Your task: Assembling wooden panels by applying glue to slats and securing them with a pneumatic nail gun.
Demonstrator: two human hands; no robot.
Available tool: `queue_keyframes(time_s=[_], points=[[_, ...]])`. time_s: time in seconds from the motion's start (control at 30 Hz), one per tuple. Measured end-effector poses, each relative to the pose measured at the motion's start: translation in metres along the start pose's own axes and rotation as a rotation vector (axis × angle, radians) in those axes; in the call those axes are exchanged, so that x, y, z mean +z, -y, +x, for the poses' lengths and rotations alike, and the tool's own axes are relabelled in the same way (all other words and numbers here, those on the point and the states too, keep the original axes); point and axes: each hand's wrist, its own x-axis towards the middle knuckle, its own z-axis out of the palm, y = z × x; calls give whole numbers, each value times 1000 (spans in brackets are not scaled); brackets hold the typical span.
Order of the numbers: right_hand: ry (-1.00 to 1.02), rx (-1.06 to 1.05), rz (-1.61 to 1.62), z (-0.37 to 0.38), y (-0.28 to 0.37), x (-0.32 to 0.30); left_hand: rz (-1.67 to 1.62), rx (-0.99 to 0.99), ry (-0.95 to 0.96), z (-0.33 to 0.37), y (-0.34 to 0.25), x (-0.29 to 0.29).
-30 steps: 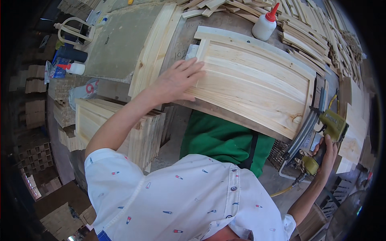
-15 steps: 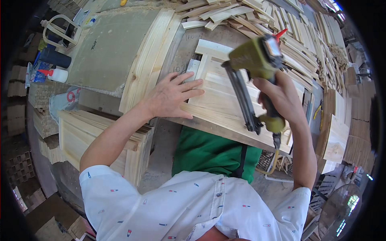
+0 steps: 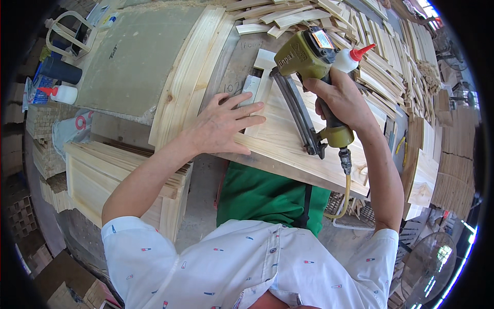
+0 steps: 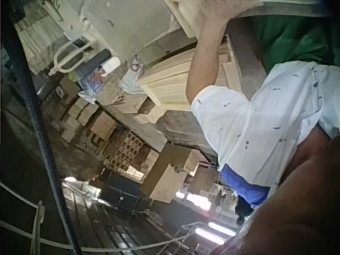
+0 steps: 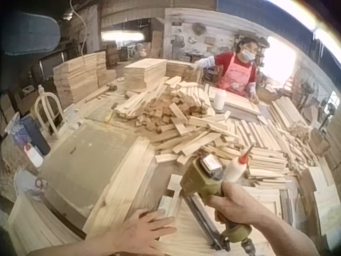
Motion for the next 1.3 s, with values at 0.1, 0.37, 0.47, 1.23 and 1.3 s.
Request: queue_keyframes(time_s=[0.1, 0.37, 0.47, 1.23, 1.3], points=[[9, -4, 11, -9, 2, -2, 26, 23, -24, -1, 2, 1], [83, 150, 103, -79, -2, 12, -105, -62, -91, -7, 7, 13], [154, 165, 109, -89, -4, 27, -88, -69, -84, -8, 9, 16], [167, 104, -66, -126, -17, 40, -104, -50, -103, -7, 8, 15], [142, 248, -30, -146, -22, 26, -91, -64, -76, -6, 7, 15]])
